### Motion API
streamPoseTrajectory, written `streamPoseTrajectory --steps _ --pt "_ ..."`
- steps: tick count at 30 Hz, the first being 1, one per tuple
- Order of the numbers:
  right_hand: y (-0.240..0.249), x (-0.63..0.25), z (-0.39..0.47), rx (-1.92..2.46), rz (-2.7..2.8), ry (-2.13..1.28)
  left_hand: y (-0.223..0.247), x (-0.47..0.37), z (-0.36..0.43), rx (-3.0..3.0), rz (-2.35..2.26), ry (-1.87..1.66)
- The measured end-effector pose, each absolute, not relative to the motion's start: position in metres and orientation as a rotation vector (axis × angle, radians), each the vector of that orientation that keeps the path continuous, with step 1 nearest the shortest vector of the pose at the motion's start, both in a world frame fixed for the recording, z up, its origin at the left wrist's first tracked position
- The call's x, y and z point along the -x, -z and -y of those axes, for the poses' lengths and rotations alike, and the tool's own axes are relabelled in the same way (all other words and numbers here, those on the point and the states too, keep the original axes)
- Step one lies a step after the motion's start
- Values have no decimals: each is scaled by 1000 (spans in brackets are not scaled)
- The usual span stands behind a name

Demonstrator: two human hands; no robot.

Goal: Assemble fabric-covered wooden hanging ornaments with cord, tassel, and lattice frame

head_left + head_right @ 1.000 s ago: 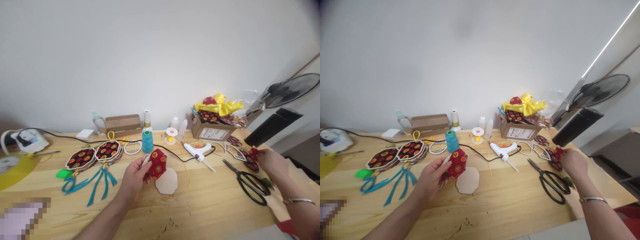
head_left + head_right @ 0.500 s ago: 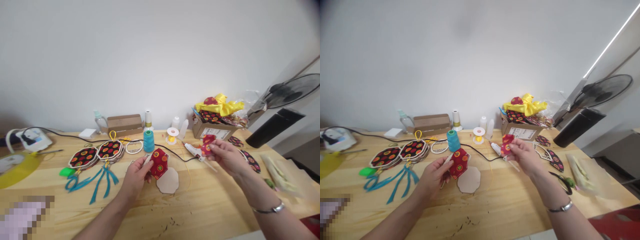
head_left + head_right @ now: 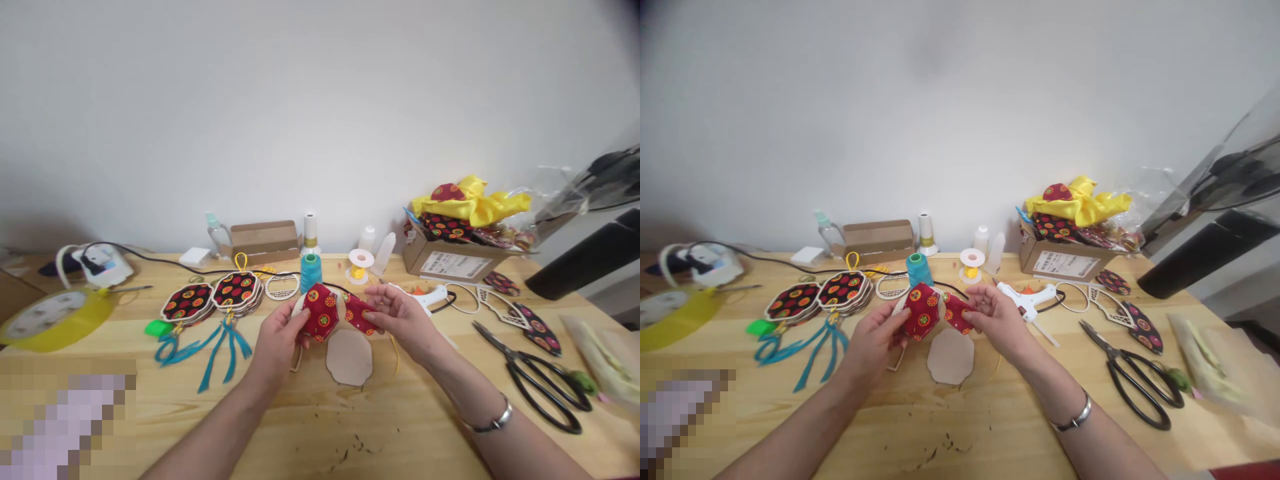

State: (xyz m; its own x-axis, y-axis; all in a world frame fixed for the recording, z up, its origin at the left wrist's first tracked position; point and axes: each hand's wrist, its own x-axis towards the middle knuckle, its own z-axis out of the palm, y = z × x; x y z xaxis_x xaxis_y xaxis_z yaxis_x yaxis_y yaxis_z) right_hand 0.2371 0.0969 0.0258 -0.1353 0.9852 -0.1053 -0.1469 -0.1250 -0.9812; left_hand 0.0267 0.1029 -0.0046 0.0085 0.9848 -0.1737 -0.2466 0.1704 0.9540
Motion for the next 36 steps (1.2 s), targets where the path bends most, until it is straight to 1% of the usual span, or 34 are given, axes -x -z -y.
streamPoseTrajectory --steps 8,10,13,15,19,22,27,29,32,36 --pt "-16 -231 -111 1225 1511 -1153 0 -28 -101 -865 -1113 -1272" --pt "-14 -227 -113 1281 1633 -996 0 -28 -100 -869 -1115 -1275" --pt "-10 -224 -109 1335 1720 -622 1 -29 -99 -887 -1111 -1257" --pt "-7 -225 -107 1354 1676 -551 3 -30 -98 -906 -1108 -1237" --pt "-2 -231 -107 1437 1557 -694 6 -29 -99 -941 -1120 -1223" --pt "-2 -233 -108 1439 1569 -805 7 -29 -99 -969 -1141 -1207" --pt "-3 -224 -100 1340 1580 -1340 3 -34 -95 -1036 -1182 -1123" --pt "-1 -220 -97 1361 1498 -1475 2 -36 -93 -1056 -1186 -1087" --pt "0 -219 -98 1403 1418 -1505 1 -37 -93 -1061 -1182 -1068" --pt "-2 -225 -105 1452 1353 -1459 5 -35 -95 -1029 -1185 -1104"
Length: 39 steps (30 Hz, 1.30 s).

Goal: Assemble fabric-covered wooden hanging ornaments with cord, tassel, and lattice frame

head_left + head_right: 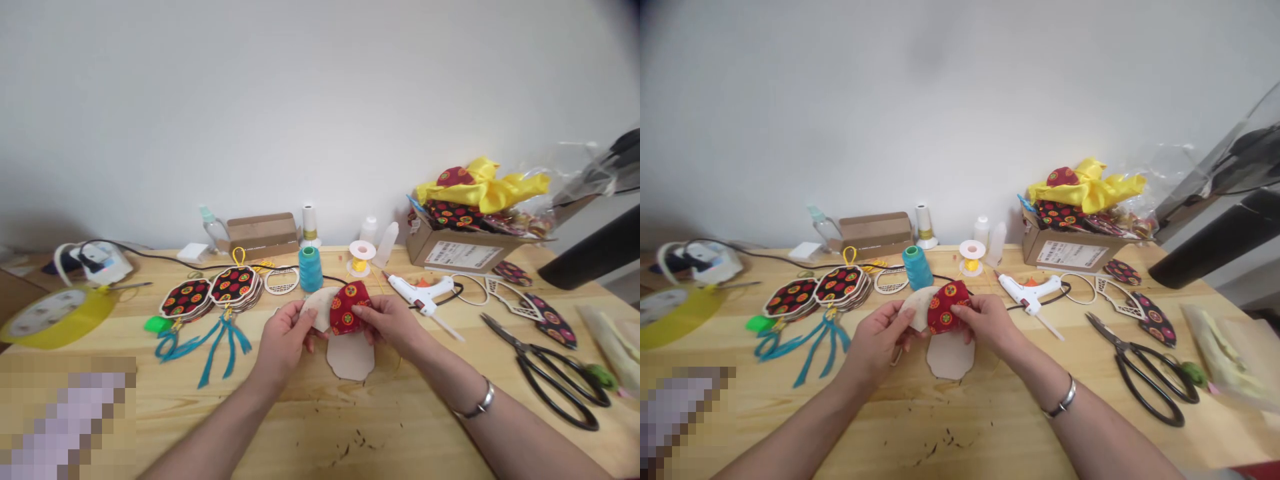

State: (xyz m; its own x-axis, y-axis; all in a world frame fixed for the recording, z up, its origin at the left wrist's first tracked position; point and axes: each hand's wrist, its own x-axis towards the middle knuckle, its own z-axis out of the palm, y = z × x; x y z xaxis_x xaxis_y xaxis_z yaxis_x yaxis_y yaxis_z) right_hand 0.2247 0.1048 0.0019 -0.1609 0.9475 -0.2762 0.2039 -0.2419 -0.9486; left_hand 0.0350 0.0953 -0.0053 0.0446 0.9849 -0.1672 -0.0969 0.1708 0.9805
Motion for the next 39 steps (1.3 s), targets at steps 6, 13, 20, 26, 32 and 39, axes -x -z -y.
streamPoseTrajectory --steps 6,13,20,26,32,39 --pt "4 -229 -113 1569 1388 -1334 8 -30 -97 -974 -1207 -1199" --pt "6 -232 -107 1757 1719 -696 2 -32 -96 -891 -1163 -1262" --pt "1 -230 -100 1551 2372 -439 -2 -32 -95 -857 -1131 -1330" --pt "3 -231 -106 1596 2341 -470 -1 -32 -95 -852 -1123 -1361" --pt "10 -236 -110 1541 2295 -487 -1 -33 -97 -844 -1108 -1352" --pt "11 -236 -109 1575 2110 -458 -3 -33 -95 -810 -1101 -1344"
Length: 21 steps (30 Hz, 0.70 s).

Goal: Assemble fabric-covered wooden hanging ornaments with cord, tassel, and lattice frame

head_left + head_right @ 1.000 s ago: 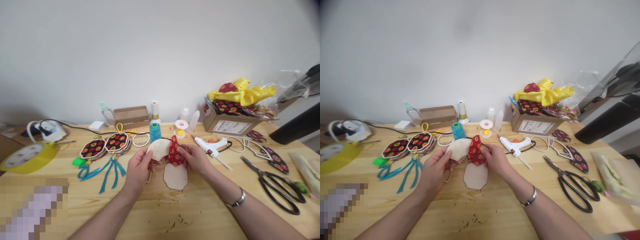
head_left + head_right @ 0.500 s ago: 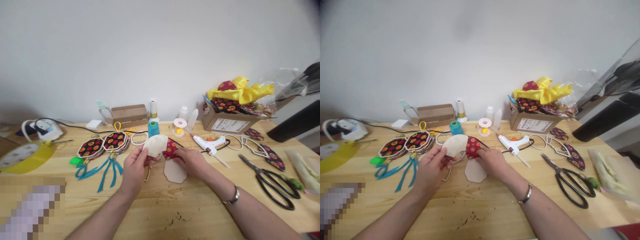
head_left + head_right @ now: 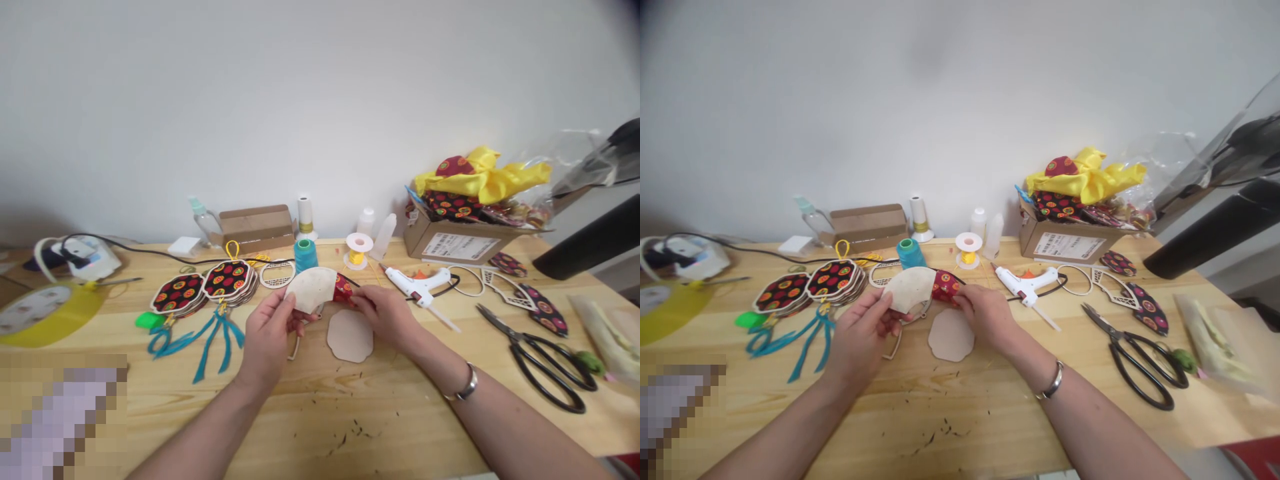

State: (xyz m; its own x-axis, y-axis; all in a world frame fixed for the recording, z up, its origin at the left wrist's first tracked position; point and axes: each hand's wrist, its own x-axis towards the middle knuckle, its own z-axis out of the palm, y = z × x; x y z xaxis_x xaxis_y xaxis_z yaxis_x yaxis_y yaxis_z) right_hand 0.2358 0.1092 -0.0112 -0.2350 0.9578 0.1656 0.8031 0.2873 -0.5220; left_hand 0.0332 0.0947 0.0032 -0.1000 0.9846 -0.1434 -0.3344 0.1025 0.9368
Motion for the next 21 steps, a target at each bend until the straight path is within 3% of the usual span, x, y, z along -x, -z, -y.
streamPoseTrajectory --steps 12,21 --pt "-3 -229 -97 1890 2168 -399 -2 -33 -93 -823 -1048 -1295" --pt "-6 -222 -85 1609 2179 -669 -3 -33 -93 -831 -1049 -1301"
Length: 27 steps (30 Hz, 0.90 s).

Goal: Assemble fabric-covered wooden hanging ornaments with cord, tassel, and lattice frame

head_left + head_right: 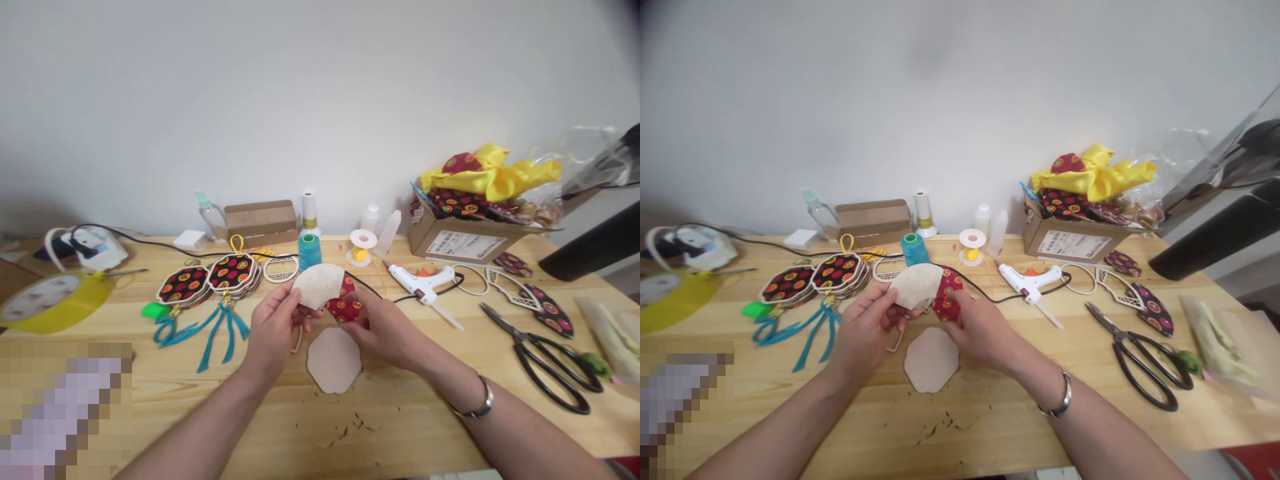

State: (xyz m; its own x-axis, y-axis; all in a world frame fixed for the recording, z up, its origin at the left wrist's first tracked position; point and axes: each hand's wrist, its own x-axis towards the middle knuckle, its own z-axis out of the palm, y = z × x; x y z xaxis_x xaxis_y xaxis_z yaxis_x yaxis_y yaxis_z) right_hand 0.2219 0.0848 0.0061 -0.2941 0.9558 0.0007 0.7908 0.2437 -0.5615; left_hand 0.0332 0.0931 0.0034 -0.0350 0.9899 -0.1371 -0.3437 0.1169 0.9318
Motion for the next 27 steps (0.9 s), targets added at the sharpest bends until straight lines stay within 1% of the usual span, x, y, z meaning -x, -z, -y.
streamPoseTrajectory --steps 3,6,9,12,15,17,19,22,25,27 --pt "0 -225 -91 1428 2208 -478 -4 -33 -92 -843 -1048 -1292" --pt "6 -231 -101 1213 2387 -357 -3 -33 -91 -856 -1044 -1285" --pt "9 -237 -108 1291 2458 -239 -2 -32 -92 -871 -1049 -1270" --pt "9 -240 -111 1388 2296 -160 -1 -32 -92 -891 -1061 -1207" --pt "3 -241 -108 1344 1981 -306 -1 -33 -92 -917 -1063 -1113" --pt "-2 -240 -104 1237 1917 -454 -1 -34 -90 -932 -1065 -1057" --pt "-6 -239 -99 1110 2059 -511 -2 -36 -89 -951 -1070 -1006" --pt "-6 -237 -94 1024 2334 -448 -3 -37 -88 -983 -1091 -946" --pt "-1 -237 -95 1069 2400 -397 -4 -37 -89 -1005 -1129 -913" --pt "1 -239 -98 1107 2358 -436 -5 -35 -90 -1017 -1174 -921"
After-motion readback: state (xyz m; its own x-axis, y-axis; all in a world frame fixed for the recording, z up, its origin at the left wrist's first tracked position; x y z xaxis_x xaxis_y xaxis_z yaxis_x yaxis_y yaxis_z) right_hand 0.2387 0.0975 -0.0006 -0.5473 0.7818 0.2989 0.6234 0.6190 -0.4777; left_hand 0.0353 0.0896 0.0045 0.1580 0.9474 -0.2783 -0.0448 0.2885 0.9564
